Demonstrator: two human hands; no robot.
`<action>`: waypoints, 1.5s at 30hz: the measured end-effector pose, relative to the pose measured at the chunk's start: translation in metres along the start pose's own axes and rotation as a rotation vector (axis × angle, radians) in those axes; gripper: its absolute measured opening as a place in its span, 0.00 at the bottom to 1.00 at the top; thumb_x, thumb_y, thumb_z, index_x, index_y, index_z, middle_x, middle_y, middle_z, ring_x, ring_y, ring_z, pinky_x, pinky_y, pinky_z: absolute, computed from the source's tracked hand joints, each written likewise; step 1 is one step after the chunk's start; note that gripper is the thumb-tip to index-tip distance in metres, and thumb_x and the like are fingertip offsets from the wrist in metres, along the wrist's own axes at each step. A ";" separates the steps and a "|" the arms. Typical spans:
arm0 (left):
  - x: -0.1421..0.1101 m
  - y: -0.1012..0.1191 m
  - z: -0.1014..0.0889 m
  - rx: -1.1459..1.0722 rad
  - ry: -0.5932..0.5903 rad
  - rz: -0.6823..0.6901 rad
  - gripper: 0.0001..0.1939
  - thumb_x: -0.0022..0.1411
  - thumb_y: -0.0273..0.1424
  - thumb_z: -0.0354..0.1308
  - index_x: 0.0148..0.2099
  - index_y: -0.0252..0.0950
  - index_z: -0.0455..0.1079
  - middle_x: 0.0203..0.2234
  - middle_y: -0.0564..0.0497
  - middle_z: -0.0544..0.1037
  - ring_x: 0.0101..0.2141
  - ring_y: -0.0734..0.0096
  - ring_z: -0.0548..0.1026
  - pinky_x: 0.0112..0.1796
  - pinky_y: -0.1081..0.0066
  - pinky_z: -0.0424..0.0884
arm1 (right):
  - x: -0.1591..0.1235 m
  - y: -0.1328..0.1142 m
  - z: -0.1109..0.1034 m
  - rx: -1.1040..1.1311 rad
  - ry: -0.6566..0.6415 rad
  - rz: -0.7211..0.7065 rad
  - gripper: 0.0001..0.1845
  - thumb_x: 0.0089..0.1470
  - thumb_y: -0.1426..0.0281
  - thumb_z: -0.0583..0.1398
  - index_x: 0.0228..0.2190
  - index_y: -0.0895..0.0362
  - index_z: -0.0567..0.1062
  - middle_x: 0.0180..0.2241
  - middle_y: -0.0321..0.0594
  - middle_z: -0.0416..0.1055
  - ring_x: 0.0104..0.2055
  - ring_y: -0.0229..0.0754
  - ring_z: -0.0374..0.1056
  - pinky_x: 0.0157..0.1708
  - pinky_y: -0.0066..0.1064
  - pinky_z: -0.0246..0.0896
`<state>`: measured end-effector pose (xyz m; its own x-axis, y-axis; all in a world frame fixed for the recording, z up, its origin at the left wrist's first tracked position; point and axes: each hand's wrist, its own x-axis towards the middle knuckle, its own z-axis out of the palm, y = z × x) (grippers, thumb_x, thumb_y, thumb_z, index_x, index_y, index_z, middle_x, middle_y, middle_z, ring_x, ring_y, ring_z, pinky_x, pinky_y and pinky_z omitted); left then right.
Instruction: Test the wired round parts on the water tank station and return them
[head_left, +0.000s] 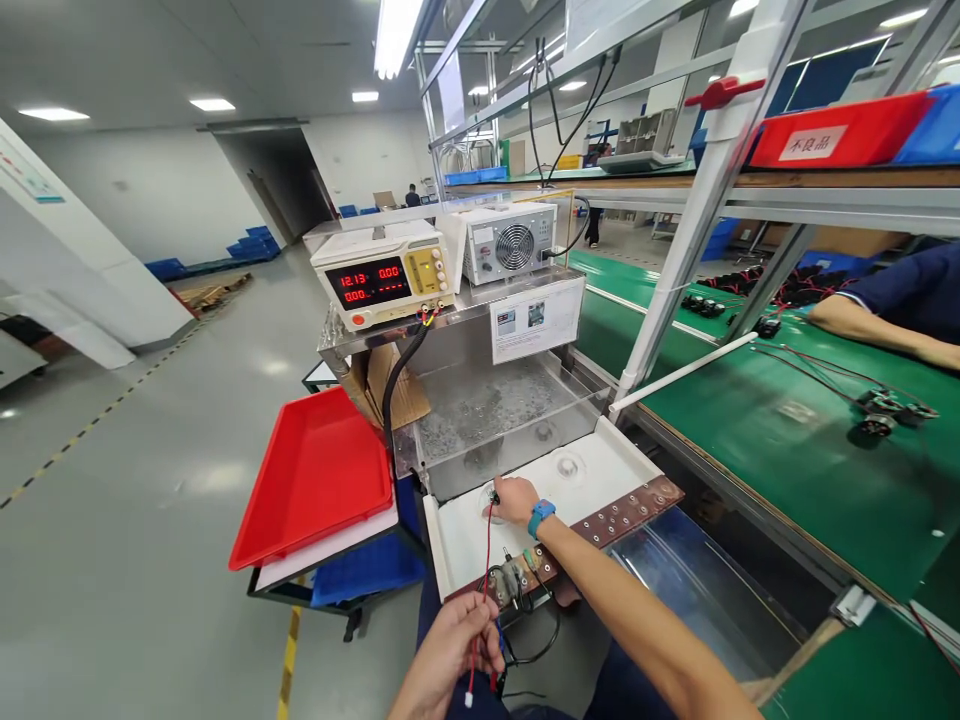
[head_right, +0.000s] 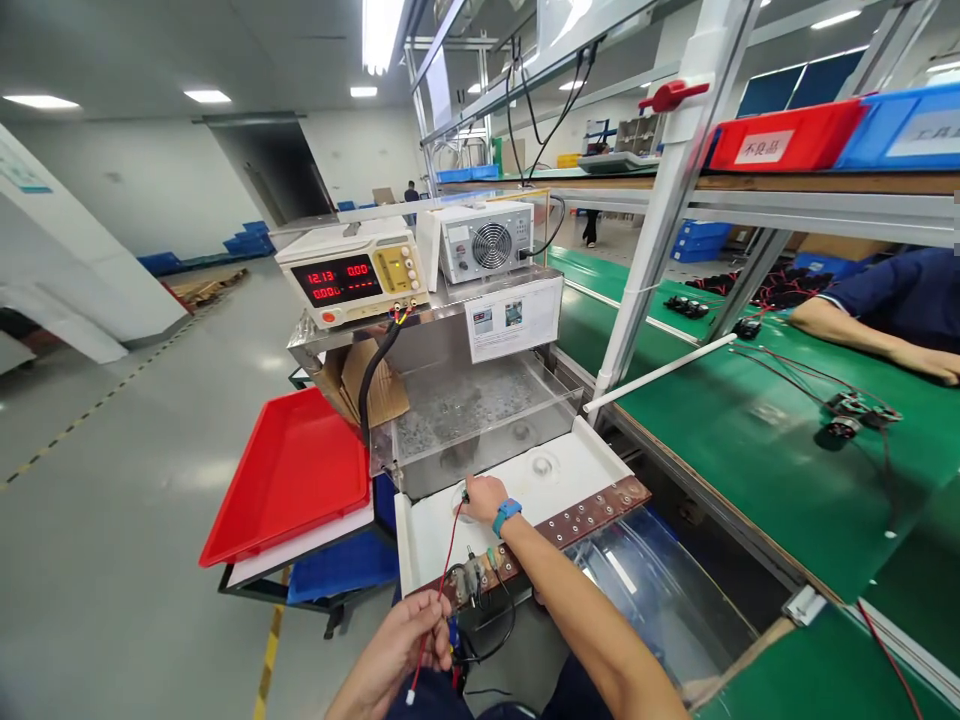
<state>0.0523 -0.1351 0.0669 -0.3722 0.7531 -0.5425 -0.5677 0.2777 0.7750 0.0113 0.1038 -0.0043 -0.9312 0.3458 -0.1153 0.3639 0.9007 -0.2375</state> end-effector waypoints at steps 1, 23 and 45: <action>-0.001 -0.003 0.004 -0.050 -0.027 -0.013 0.23 0.50 0.50 0.65 0.33 0.36 0.65 0.16 0.55 0.73 0.19 0.73 0.73 0.22 0.77 0.61 | 0.001 0.000 0.002 -0.004 -0.006 0.006 0.31 0.53 0.45 0.60 0.44 0.60 0.74 0.39 0.54 0.77 0.43 0.55 0.73 0.39 0.35 0.62; 0.049 0.056 0.044 0.023 0.010 0.255 0.26 0.54 0.51 0.63 0.40 0.41 0.54 0.26 0.56 0.75 0.21 0.75 0.74 0.19 0.79 0.67 | -0.005 0.014 0.002 0.096 -0.068 -0.053 0.20 0.57 0.58 0.59 0.47 0.56 0.70 0.40 0.45 0.76 0.43 0.49 0.72 0.36 0.30 0.56; 0.131 0.010 0.016 0.703 0.312 0.363 0.13 0.50 0.41 0.60 0.25 0.35 0.74 0.19 0.50 0.78 0.24 0.67 0.74 0.27 0.72 0.65 | 0.007 0.023 0.016 0.129 -0.073 -0.033 0.23 0.52 0.57 0.61 0.47 0.55 0.70 0.39 0.44 0.76 0.43 0.49 0.72 0.37 0.30 0.56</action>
<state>0.0093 -0.0239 0.0088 -0.6873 0.6964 -0.2063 0.1752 0.4346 0.8834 0.0141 0.1231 -0.0256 -0.9403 0.2922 -0.1745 0.3373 0.8681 -0.3642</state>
